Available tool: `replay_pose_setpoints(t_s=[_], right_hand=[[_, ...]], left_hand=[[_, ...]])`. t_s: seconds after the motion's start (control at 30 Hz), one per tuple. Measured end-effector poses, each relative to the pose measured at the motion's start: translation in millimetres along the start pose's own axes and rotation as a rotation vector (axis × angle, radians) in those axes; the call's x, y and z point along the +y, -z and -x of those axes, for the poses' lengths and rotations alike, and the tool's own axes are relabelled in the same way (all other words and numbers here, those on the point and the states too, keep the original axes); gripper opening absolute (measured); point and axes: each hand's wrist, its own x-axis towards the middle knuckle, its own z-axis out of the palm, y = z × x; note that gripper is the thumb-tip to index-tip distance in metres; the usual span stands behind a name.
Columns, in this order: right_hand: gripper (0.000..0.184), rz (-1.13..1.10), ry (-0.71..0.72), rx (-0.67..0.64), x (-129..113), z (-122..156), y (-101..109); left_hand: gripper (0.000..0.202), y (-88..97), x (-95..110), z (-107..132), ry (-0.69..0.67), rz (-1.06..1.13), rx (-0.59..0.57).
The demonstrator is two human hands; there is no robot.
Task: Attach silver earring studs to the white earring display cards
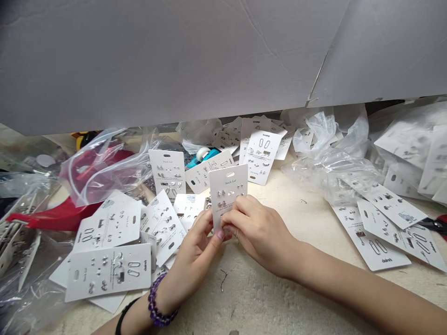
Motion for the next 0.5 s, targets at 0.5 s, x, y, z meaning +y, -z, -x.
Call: replay_pose_setpoints(t_s=[0.5], right_hand=[[0.017,0.154,0.059,0.220,3.1,4.0,-4.6]], left_hand=[[0.025,0.5,-0.9,-2.8,0.153,0.338,-0.001]])
